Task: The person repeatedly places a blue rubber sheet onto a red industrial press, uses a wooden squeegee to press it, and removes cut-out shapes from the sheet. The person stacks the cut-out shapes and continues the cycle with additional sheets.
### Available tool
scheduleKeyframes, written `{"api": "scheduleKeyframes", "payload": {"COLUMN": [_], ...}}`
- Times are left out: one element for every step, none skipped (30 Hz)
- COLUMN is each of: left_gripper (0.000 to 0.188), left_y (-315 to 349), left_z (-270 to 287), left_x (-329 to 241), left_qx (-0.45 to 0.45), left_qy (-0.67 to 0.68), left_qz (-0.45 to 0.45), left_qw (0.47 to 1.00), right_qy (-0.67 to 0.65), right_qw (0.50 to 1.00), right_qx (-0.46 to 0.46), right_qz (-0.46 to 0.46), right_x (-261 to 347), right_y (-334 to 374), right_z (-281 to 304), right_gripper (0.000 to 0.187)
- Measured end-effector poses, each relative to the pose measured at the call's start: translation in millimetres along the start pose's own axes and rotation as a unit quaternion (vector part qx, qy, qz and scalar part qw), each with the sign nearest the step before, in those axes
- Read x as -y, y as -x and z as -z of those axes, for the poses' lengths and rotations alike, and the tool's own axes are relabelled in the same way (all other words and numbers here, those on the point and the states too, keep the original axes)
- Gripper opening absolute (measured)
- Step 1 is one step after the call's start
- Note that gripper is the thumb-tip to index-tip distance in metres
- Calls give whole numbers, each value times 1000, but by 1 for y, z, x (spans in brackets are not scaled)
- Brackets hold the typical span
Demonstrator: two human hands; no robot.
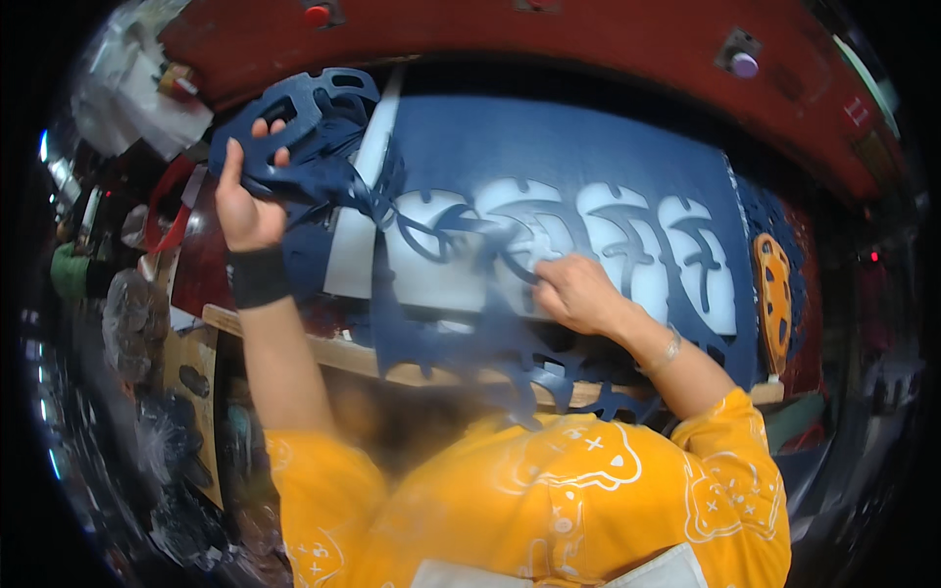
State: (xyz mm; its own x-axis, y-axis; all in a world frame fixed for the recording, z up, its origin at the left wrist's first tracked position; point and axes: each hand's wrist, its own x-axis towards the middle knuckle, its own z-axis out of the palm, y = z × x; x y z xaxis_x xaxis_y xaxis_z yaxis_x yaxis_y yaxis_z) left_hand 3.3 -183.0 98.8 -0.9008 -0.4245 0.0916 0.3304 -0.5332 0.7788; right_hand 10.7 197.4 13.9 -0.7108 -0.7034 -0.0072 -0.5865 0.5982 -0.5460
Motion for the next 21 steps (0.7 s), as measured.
{"api": "scheduleKeyframes", "payload": {"left_gripper": [39, 40, 38, 36, 35, 33, 31, 29, 27, 26, 24, 24, 24, 24, 24, 27, 31, 39, 48, 63, 65], "left_y": [-13, -25, -37, -46, -52, -56, -58, -60, -61, -62, -64, -66, -66, -66, -63, -60, -54, -46, -38, -19, -8], "left_z": [10, 19, 25, 29, 33, 36, 40, 44, 50, 56, 62, 68, 76, 83, 90, 96, 102, 106, 107, 109, 105], "left_x": [-19, -44, -64, -85, -107, -125, -144, -158, -173, -187, -198, -205, -206, -202, -192, -176, -156, -130, -108, -80, -55], "left_qx": [15, 81, 56, 119, 150, 168, 171, 141, 63, 12, -7, -47, -56, -86, -113, -85, -86, 20, 96, 63, 101], "left_qy": [-1, -22, -26, -27, -47, -84, -132, -182, -257, -324, -380, -436, -482, -519, -592, -669, -721, -789, -844, -900, -920], "left_qz": [-18, -4, -17, -4, -5, 24, 40, -11, -30, -46, -58, -78, -95, -112, -125, -130, -115, -130, -93, 53, 25], "left_qw": [1000, 996, 998, 993, 987, 982, 975, 973, 964, 945, 923, 896, 869, 843, 788, 727, 677, 600, 519, 429, 377], "right_qy": [-27, -43, -40, -39, -43, -51, -57, -66, -80, -80, -84, -92, -88, -89, -97, -78, -63, -55, -41, -141, -154], "right_qw": [999, 997, 997, 995, 996, 994, 994, 992, 990, 990, 989, 989, 988, 988, 987, 990, 993, 993, 994, 987, 984], "right_qx": [-36, -47, -52, -66, -63, -74, -74, -80, -88, -92, -97, -93, -104, -106, -108, -105, -87, -78, -71, -16, 43], "right_qz": [26, 35, 38, 57, 48, 56, 62, 69, 69, 75, 73, 71, 69, 67, 65, 48, 55, 62, 65, 74, 78], "right_x": [-4, -7, -8, -10, -10, -10, -11, -11, -11, -11, -11, -11, -10, -8, -5, -2, 1, 5, 7, 8, 4], "right_y": [5, 8, 9, 10, 9, 9, 8, 8, 7, 7, 7, 6, 6, 5, 5, 4, 4, 5, 6, 8, 11], "right_z": [-2, -5, -8, -10, -11, -12, -12, -12, -12, -11, -11, -11, -12, -12, -13, -13, -12, -11, -7, -4, 4], "right_gripper": [16, 14, 13, 12, 11, 10, 9, 8, 8, 9, 11, 12, 12, 12, 12, 13, 12, 11, 10, 9, 12]}}
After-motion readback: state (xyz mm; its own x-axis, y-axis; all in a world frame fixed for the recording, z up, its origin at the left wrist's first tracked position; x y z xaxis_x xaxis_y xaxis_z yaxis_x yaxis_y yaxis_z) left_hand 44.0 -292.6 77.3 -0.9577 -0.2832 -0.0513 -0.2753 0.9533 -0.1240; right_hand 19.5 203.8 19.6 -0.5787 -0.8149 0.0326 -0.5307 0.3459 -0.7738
